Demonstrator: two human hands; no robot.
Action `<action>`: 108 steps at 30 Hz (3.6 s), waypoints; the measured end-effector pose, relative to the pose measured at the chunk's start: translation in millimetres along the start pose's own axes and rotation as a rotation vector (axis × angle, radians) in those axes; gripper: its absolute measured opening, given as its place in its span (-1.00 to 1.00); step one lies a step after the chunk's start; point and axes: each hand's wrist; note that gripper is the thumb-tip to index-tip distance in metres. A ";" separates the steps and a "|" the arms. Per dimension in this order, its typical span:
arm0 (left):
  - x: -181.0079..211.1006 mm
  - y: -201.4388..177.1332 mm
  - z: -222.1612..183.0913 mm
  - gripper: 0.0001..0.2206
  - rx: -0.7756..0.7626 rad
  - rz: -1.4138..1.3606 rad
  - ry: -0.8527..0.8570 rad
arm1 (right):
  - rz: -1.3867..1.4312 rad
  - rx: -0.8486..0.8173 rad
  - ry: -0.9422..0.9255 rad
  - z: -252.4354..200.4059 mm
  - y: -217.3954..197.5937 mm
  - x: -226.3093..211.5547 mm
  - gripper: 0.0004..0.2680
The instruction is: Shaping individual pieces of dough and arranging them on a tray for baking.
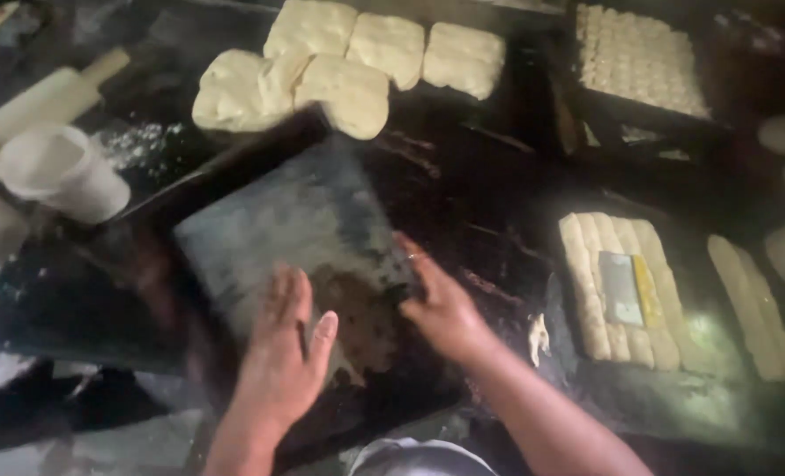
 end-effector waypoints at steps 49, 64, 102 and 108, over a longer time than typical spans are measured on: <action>181.5 178.7 -35.9 -0.51 0.225 0.110 0.325 | 0.055 0.868 0.128 -150.2 -398.9 282.3 -0.58; 246.1 212.2 -69.4 -0.51 0.238 0.091 0.292 | -1.007 -0.170 0.554 3.8 -357.0 198.4 -0.47; 342.5 359.1 12.7 -0.29 -0.084 -0.292 0.709 | -0.132 0.086 0.597 -312.1 -403.4 128.6 -0.70; 329.0 346.0 13.0 -0.58 -1.042 -0.863 0.450 | -0.150 0.584 0.228 -401.6 -435.6 130.5 -0.82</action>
Point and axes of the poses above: each hand's wrist, its own z-axis towards the middle knuckle, its own y-axis out of the palm, x = y × z, and after that the axes turned 2 degrees about y, right-handed
